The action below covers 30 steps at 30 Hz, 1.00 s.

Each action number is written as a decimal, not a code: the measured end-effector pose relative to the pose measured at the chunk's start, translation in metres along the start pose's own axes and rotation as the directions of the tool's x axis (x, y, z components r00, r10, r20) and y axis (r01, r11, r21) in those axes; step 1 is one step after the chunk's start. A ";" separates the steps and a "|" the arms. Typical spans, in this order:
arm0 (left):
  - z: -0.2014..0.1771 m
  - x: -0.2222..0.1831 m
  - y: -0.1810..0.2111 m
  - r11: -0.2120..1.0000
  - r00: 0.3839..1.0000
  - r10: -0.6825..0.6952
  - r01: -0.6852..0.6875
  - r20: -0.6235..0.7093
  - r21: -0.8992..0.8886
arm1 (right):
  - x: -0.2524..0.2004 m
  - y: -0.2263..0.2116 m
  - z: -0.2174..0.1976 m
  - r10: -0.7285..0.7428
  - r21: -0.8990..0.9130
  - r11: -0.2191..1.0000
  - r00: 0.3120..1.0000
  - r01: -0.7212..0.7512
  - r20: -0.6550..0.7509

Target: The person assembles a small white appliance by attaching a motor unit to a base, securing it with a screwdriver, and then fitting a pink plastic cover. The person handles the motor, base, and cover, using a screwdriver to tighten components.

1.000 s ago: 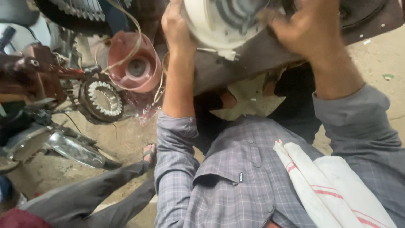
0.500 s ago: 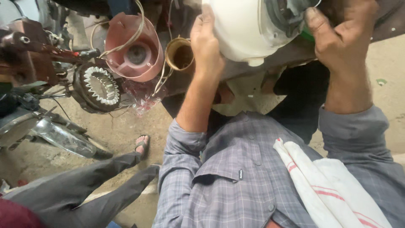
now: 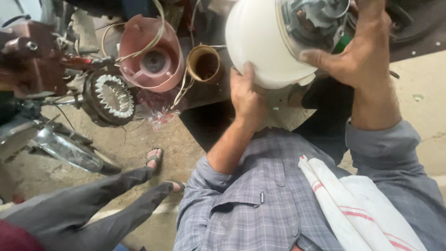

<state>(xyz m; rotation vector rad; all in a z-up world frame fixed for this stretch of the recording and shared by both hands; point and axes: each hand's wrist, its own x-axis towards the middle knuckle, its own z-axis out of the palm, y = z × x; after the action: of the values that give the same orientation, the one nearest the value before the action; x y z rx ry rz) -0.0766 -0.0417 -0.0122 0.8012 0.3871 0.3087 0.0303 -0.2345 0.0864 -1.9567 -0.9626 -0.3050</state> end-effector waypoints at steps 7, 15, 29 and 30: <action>-0.033 -0.003 0.011 0.896 0.995 -0.024 -0.021 0.095 0.443 | -0.006 -0.014 0.023 -0.040 -0.241 0.970 0.999 0.038 -0.005; -0.050 0.011 0.052 0.497 0.974 -0.199 0.005 0.108 0.868 | -0.007 -0.010 0.040 -0.114 -0.253 0.962 0.993 0.101 -0.036; -0.024 -0.027 0.053 0.540 0.940 0.271 -0.326 0.206 0.776 | -0.017 -0.017 0.047 -0.054 -0.044 0.998 0.992 0.049 -0.118; -0.020 -0.029 0.057 0.537 0.924 0.302 -0.368 0.234 0.759 | -0.021 -0.015 0.044 -0.044 0.055 0.997 0.989 0.052 -0.138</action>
<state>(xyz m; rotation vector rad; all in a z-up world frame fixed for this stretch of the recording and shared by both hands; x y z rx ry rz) -0.1182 -0.0034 0.0238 1.8001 0.2839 0.4753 -0.0018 -0.2054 0.0600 -1.8365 -0.9199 -0.4279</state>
